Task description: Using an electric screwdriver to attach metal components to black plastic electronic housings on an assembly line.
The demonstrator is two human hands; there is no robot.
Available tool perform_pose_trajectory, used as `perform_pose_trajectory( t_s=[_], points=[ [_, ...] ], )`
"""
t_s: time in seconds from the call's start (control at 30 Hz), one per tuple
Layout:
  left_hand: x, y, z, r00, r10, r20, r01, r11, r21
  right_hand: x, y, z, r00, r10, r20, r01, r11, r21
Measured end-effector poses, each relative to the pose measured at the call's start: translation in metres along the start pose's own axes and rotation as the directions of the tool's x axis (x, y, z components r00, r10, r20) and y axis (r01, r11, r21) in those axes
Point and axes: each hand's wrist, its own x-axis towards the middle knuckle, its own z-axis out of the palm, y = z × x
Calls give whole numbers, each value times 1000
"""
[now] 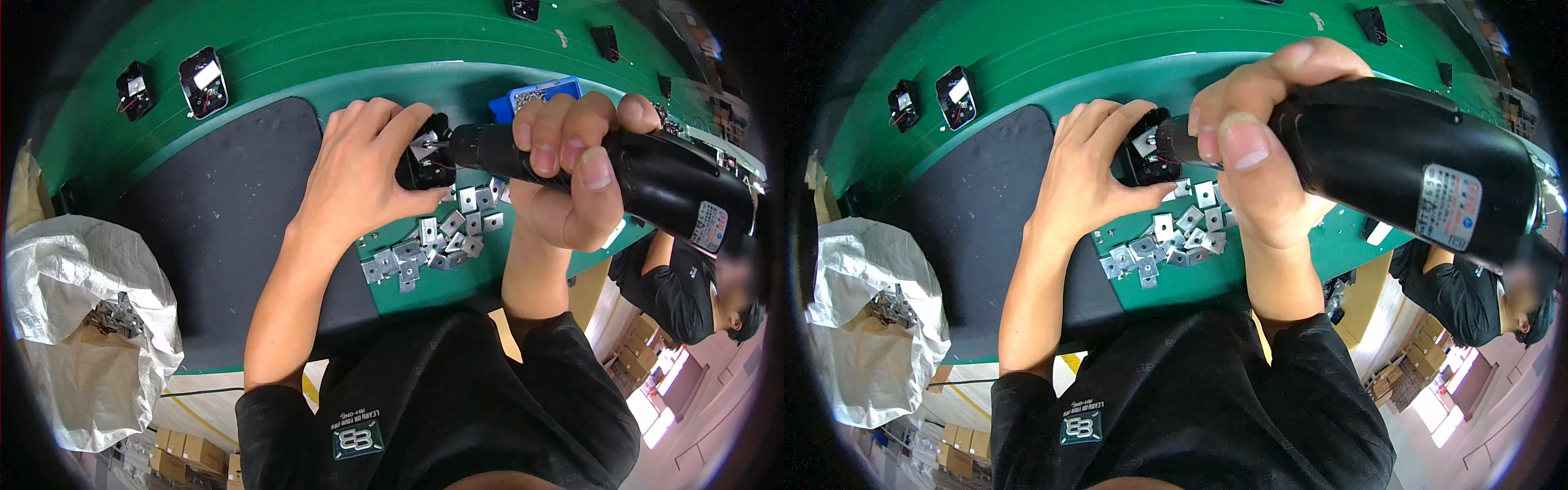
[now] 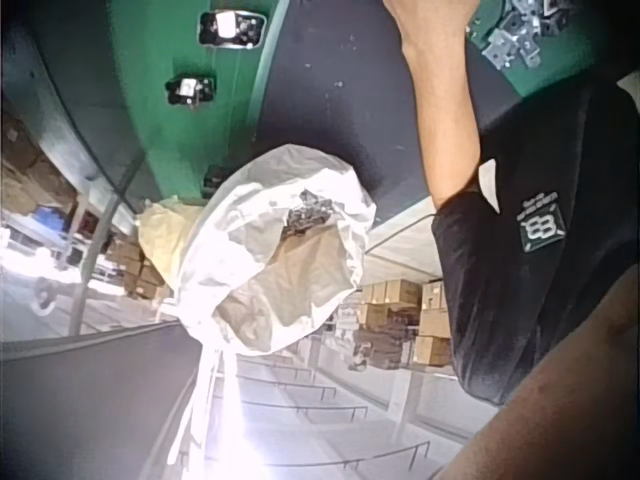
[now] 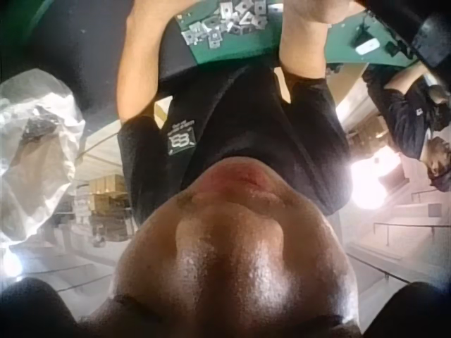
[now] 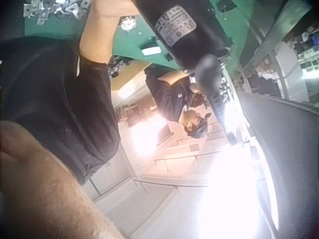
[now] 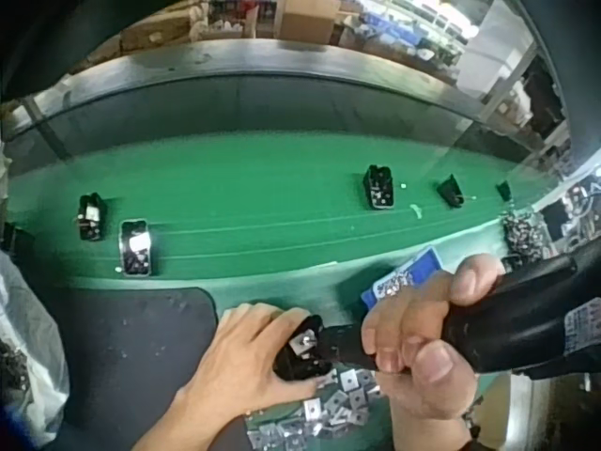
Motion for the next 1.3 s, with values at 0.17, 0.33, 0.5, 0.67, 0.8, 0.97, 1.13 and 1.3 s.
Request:
perform_pose_trajectory(
  t_s=[0.17,0.33,0.5,0.67,0.8,0.97,1.13,1.3],
  points=[
    [3,5,1,999,-51,-1,51,999,-1,3,-1,2,998,39,43,-39,999,19],
    [1,1,1,999,-14,-50,13,1000,-27,3,4,8,988,75,137,-55,988,-147],
    [1,3,-3,998,34,-47,-33,999,19,12,11,1,990,51,134,-53,999,10],
    [16,17,0,995,94,-34,-92,994,65,29,-60,-14,998,-58,-4,57,997,-57],
    [37,-8,14,997,0,-73,17,974,225,23,-91,-36,943,280,-182,-292,956,-42],
    [75,-35,-1,993,-112,-45,114,993,44,-6,-94,-57,929,370,-5,-370,929,33],
    [78,-29,-4,998,-34,-48,45,970,240,-32,-104,-81,937,343,66,-324,925,-198],
    [61,21,3,937,343,-74,-230,760,607,-25,-107,-95,953,280,114,-266,956,-126]
  ],
)
